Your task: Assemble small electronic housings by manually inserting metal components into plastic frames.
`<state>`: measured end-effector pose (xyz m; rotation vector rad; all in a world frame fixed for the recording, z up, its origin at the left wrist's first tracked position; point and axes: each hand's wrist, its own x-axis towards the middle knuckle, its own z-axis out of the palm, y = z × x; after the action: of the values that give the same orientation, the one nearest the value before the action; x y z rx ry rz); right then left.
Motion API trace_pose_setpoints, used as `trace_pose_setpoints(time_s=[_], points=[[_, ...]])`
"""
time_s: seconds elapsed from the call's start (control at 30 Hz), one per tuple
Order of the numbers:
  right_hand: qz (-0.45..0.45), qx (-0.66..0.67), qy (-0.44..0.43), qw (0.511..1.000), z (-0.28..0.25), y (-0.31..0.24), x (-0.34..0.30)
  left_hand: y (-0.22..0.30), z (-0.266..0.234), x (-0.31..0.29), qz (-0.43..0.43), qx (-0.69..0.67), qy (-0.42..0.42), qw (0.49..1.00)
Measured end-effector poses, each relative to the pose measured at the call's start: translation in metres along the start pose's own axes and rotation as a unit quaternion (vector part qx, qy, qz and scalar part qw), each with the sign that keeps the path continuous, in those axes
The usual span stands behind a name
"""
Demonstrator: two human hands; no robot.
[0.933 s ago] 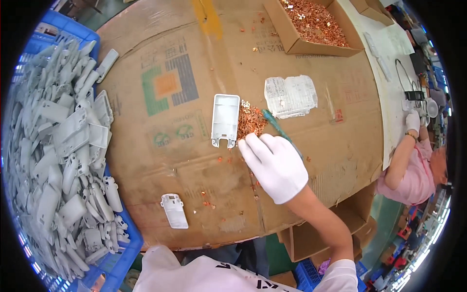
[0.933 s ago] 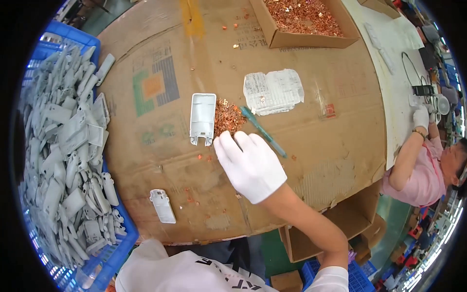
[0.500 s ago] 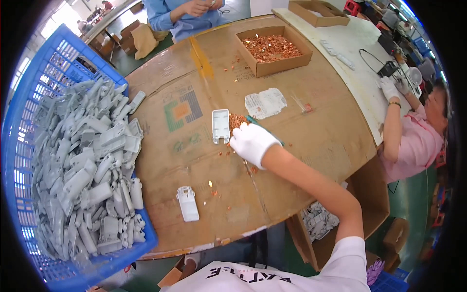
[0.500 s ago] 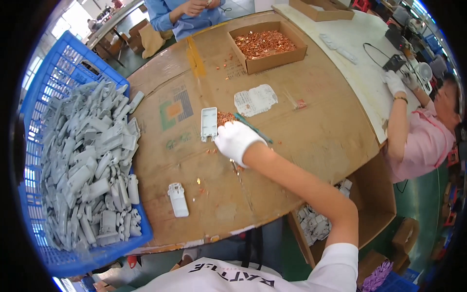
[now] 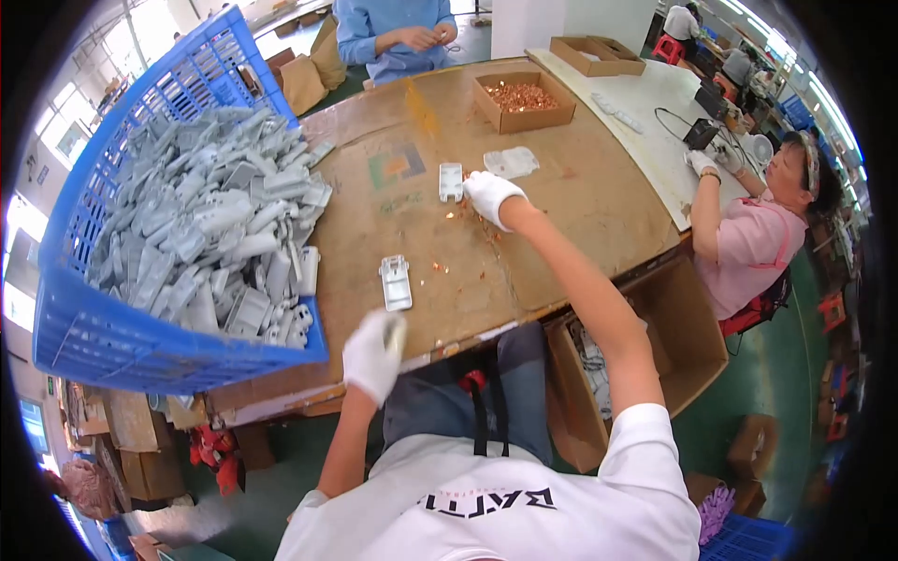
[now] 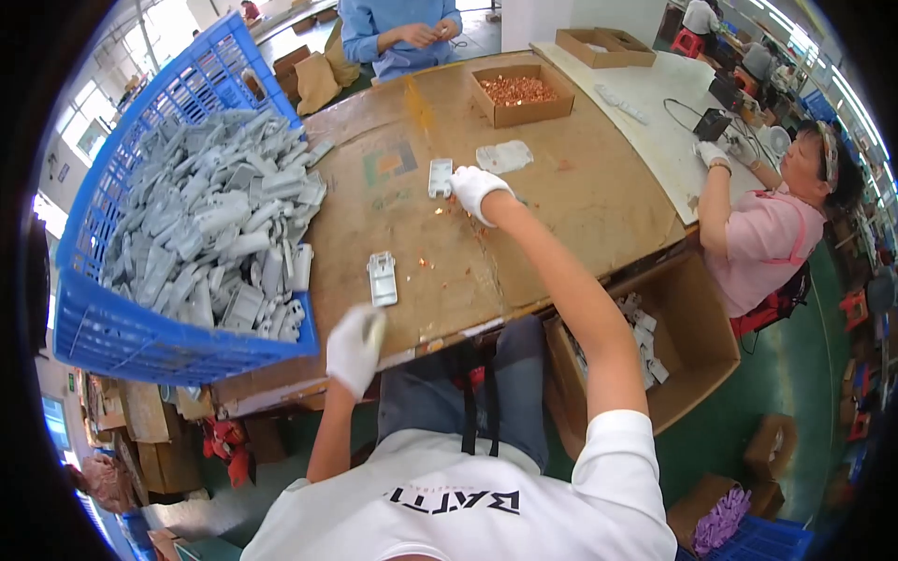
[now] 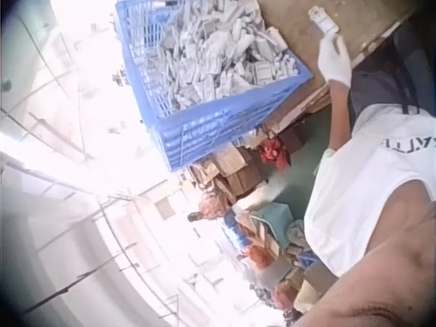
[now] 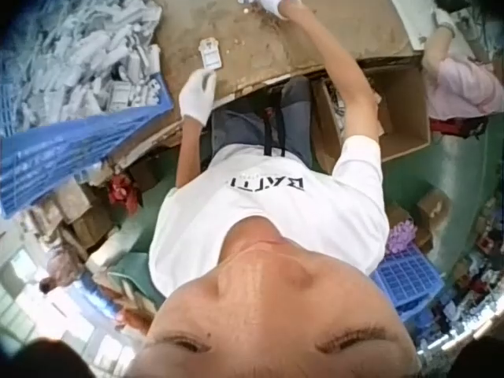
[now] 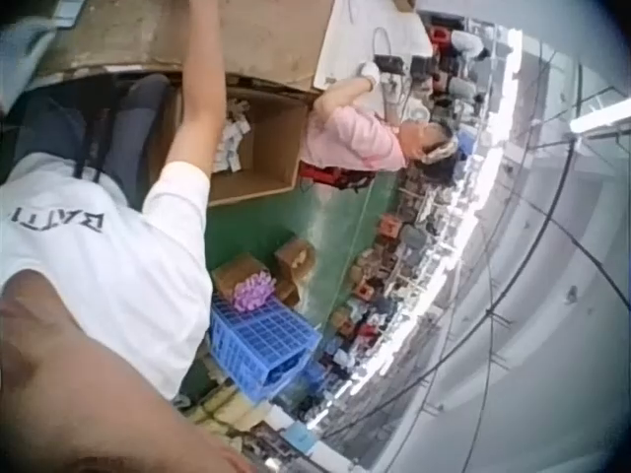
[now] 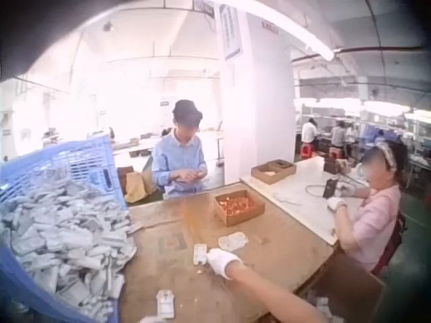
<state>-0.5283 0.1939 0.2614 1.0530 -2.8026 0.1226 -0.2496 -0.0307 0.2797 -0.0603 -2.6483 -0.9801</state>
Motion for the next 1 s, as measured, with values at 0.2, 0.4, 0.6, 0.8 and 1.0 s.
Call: trace_pose_setpoints(time_s=[0.2,0.4,0.6,0.8,1.0], points=[[0.048,0.141,0.038,0.988,0.004,0.000,-0.016,-0.030,0.033,0.055,-0.178,0.189,0.016,0.966],[-0.012,0.103,0.030,0.994,0.006,-0.010,-0.016,-0.043,0.041,0.083,-0.202,0.091,-0.058,0.973],[0.028,0.106,-0.032,0.993,-0.004,-0.018,-0.017,-0.063,0.042,0.091,-0.247,-0.149,-0.101,0.952],[-0.013,-0.070,-0.088,0.994,-0.002,-0.031,-0.014,-0.071,0.063,0.082,-0.167,-0.153,0.008,0.974],[0.099,0.104,0.029,0.989,0.001,-0.027,-0.015,-0.069,0.062,0.082,-0.169,-0.143,0.000,0.975]])
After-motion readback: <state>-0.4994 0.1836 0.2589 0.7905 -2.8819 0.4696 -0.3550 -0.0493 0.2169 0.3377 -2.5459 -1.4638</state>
